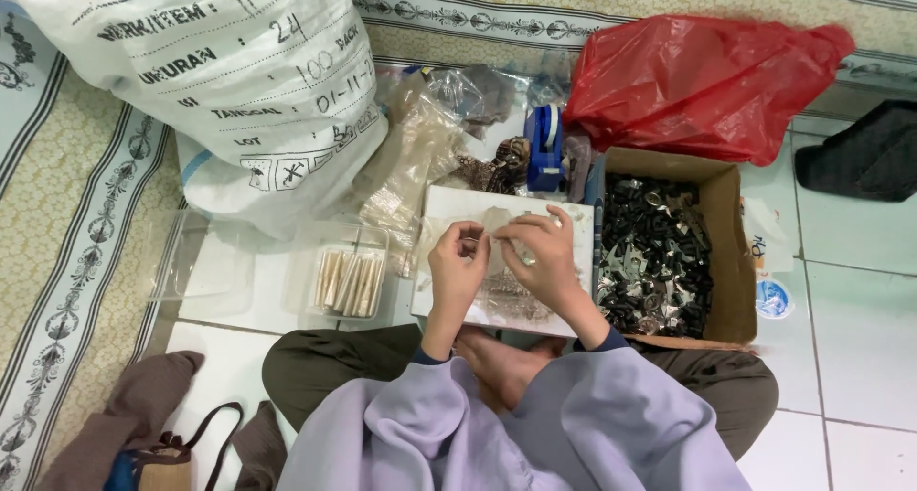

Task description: The person sits on the floor and picks small metal hardware pieces from a cardboard box, placing them onto a white board. The person then gathers the pieces and places them into a small clear plastic bag, which is then sealed.

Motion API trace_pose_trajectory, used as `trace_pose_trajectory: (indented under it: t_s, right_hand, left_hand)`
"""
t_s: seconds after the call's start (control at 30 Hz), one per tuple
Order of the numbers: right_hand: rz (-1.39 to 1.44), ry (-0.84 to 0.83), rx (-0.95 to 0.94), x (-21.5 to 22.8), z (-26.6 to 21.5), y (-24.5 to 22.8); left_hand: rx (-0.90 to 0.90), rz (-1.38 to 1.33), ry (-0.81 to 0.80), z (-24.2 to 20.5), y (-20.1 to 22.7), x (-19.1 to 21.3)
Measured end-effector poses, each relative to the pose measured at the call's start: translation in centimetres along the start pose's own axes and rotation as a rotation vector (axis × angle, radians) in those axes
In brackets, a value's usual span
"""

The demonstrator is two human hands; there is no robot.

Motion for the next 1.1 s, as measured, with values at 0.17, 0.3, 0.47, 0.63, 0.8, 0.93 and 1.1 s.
trace_pose_trajectory:
  t_s: [0.17,0.3,0.47,0.63,0.8,0.93,1.1]
  right_hand:
    - [0.145,-0.105,-0.103,-1.7,-0.3,0.9]
    - [0.264,-0.044,-0.118,-1.1,-0.8,2.4]
    - [0.218,-0.125,-0.325,-2.9,-3.7,10.6]
    - [-0.189,-0.516,-0.288,-9.8,-10.2,14.7]
    - [-0.469,-0.514,-0.064,-12.6,-14.6,14.8]
    - [-0.531,-0.516,-0.041,-13.4,-15.6,15.8]
    - [-0.268,-0.414,-0.247,-11.3,-14.9,18.1]
  left_hand:
    - [0.017,0.006,0.019,0.0,-0.1,0.7]
    - [0.023,0.012,0.042,0.1,-0.8,1.3]
    - [-0.028,-0.004,0.166,-0.2,1.9,4.2]
    - [-0.225,0.012,0.341,-1.9,7.4,7.9]
    - [-0.398,0.129,0.365,-3.0,10.2,7.4]
    - [-0.377,0.157,0.296,-2.4,8.2,4.7]
    - [-0.256,0.137,0.054,-1.7,5.5,0.1]
Point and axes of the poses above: each hand's wrist, its own z-axis towards the middle knuckle, its own x-axis out of the back of the hand, y = z × x, the point moved 9 cm from there along z, towards the middle knuckle, and after that the axes turned 7 degrees about -y, right-handed, at the moved point
